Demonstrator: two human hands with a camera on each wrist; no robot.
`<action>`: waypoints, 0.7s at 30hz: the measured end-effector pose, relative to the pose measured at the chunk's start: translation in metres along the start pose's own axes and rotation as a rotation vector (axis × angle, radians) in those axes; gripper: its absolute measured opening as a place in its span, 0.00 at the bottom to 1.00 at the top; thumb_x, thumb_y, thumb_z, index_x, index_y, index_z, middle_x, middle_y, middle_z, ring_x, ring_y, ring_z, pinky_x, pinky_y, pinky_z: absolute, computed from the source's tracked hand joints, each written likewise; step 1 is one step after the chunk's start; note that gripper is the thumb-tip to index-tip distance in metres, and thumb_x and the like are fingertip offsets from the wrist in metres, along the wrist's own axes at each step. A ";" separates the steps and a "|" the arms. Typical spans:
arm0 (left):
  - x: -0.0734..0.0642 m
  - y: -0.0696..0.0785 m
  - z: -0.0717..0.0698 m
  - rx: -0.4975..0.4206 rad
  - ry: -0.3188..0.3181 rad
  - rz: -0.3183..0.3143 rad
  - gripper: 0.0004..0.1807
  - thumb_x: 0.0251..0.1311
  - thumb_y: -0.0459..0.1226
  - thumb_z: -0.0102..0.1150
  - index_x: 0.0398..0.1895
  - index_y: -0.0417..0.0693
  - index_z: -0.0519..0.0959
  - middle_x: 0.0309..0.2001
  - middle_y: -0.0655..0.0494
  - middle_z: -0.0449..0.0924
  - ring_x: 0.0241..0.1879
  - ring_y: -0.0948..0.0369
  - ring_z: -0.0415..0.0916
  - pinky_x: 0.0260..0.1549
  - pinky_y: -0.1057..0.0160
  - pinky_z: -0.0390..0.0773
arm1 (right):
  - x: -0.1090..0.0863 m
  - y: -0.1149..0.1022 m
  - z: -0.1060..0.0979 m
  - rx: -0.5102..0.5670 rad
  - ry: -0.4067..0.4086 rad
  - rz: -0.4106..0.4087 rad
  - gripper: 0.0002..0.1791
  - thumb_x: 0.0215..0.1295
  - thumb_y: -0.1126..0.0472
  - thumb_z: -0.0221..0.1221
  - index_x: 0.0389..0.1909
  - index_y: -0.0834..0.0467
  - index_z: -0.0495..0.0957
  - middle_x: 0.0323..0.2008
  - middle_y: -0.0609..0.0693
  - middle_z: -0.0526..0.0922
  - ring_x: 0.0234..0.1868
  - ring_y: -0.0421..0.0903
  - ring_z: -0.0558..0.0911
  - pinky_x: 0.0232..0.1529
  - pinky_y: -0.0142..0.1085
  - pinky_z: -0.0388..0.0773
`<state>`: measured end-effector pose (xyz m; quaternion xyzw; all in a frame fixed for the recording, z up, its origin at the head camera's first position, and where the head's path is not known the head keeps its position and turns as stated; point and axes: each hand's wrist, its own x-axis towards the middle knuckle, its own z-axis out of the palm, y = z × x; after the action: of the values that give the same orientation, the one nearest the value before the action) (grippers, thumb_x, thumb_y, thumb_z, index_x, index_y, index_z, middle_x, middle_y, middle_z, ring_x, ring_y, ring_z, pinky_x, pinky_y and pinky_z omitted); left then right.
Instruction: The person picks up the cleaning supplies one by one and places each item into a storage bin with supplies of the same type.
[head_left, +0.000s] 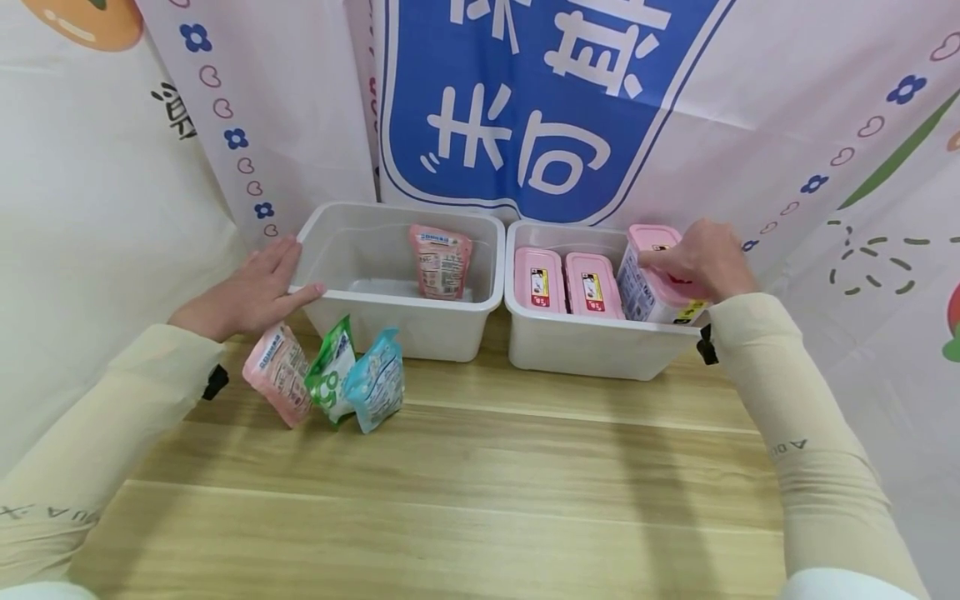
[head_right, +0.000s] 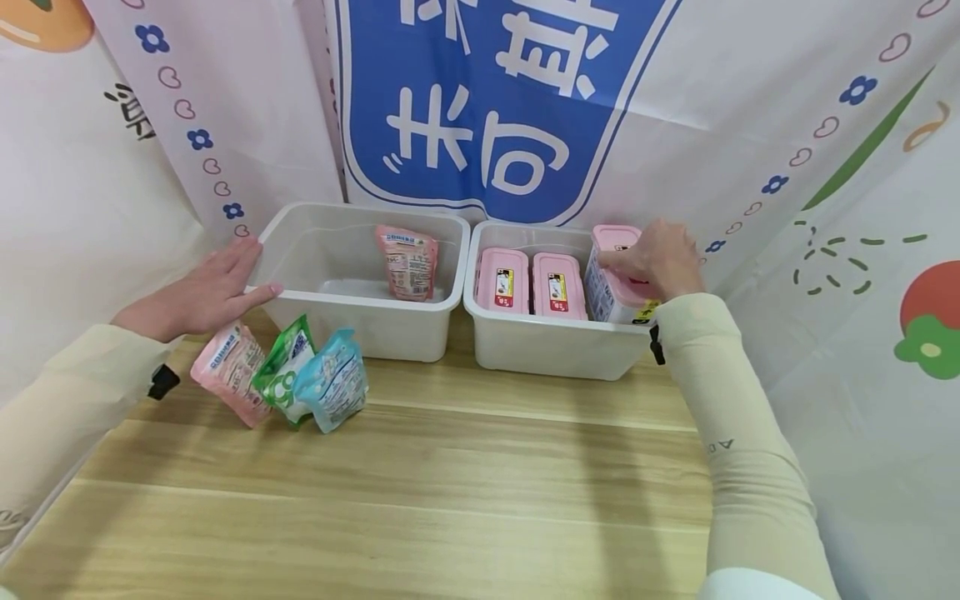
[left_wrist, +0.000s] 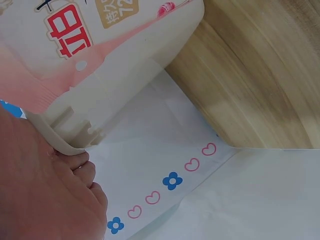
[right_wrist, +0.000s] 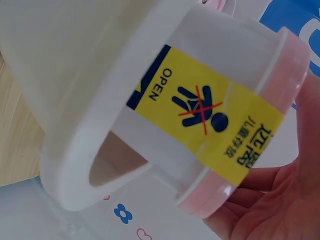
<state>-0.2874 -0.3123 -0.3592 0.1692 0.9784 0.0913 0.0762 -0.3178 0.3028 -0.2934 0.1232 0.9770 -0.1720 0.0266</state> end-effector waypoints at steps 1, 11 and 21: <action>0.000 0.000 0.000 0.001 -0.001 -0.001 0.54 0.79 0.64 0.34 0.83 0.32 0.29 0.84 0.32 0.21 0.84 0.33 0.25 0.80 0.28 0.33 | 0.000 0.001 0.001 -0.004 0.000 -0.006 0.37 0.59 0.29 0.68 0.33 0.63 0.83 0.20 0.53 0.79 0.22 0.50 0.80 0.21 0.36 0.72; 0.000 0.000 -0.001 -0.001 0.000 0.000 0.54 0.79 0.64 0.34 0.83 0.31 0.29 0.84 0.31 0.21 0.84 0.33 0.25 0.80 0.28 0.32 | 0.001 0.004 0.010 -0.027 0.014 -0.028 0.36 0.59 0.29 0.68 0.29 0.62 0.80 0.17 0.50 0.73 0.21 0.50 0.78 0.21 0.36 0.68; -0.002 0.002 -0.001 -0.006 0.007 0.004 0.53 0.79 0.63 0.35 0.84 0.32 0.29 0.84 0.31 0.22 0.84 0.33 0.25 0.80 0.27 0.33 | 0.003 0.008 0.018 -0.055 0.030 -0.052 0.36 0.58 0.29 0.67 0.29 0.63 0.80 0.16 0.49 0.71 0.20 0.49 0.76 0.21 0.35 0.65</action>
<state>-0.2855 -0.3115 -0.3574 0.1708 0.9780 0.0950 0.0731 -0.3187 0.3041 -0.3135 0.0998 0.9845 -0.1437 0.0108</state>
